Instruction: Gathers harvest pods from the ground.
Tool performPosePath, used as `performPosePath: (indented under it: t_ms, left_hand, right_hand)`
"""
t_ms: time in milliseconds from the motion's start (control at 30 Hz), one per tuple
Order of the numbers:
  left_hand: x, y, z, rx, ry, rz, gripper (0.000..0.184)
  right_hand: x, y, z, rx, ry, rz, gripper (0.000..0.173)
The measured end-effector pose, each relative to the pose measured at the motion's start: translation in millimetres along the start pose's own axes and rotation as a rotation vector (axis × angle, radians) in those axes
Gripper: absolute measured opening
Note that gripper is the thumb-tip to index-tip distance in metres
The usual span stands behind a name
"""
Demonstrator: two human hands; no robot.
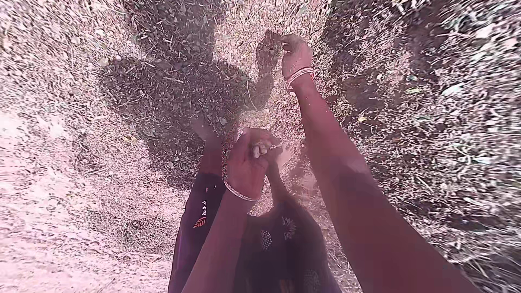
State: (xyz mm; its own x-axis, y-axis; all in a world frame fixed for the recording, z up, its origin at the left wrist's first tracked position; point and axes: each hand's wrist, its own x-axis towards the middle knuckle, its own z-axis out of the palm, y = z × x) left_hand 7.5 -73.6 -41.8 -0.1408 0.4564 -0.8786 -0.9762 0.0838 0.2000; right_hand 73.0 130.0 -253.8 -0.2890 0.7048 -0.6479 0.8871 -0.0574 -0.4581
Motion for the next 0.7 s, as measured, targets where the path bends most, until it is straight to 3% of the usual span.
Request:
performPosePath:
  t_ms: [100, 233, 367, 467, 533, 567, 600, 633, 700]
  left_hand:
    - [-2.8, -23.3, -1.4, -0.004, 0.130, -0.011, 0.050]
    - [-3.6, -35.6, 6.6, 0.023, 0.387, -0.094, 0.047]
    - [-3.0, -26.7, 12.0, 0.082, 0.350, -0.034, 0.046]
    - [0.7, -17.1, 15.1, 0.077, 0.394, 0.016, 0.041]
    - [3.4, -12.0, 15.2, 0.065, 0.454, 0.036, 0.037]
    - [4.7, -10.5, 13.7, 0.063, 0.468, 0.043, 0.036]
    - [5.5, -9.9, 11.2, 0.058, 0.458, 0.042, 0.036]
    - [6.9, -10.1, 9.0, 0.043, 0.445, 0.035, 0.038]
    - [8.7, -10.3, 6.3, 0.001, 0.410, -0.001, 0.039]
  right_hand:
    - [57.6, 3.8, 16.1, -0.328, -0.132, 0.024, 0.063]
    - [72.3, 4.1, 11.1, -0.510, -0.242, -0.017, 0.038]
    - [39.0, 32.2, -25.7, -0.110, 0.059, 0.070, 0.036]
    - [-19.2, 35.0, -50.8, 0.204, 0.160, -0.055, 0.028]
    - [-78.3, 20.3, -60.2, 0.449, 0.024, -0.280, 0.016]
    - [-104.8, 13.7, -62.2, 0.594, -0.143, -0.392, 0.014]
    - [-125.5, 8.6, -62.6, 0.700, -0.327, -0.441, 0.022]
    - [-137.4, 7.6, -59.8, 0.769, -0.457, -0.432, 0.032]
    - [-133.9, 19.0, -42.4, 0.675, -0.371, -0.299, 0.029]
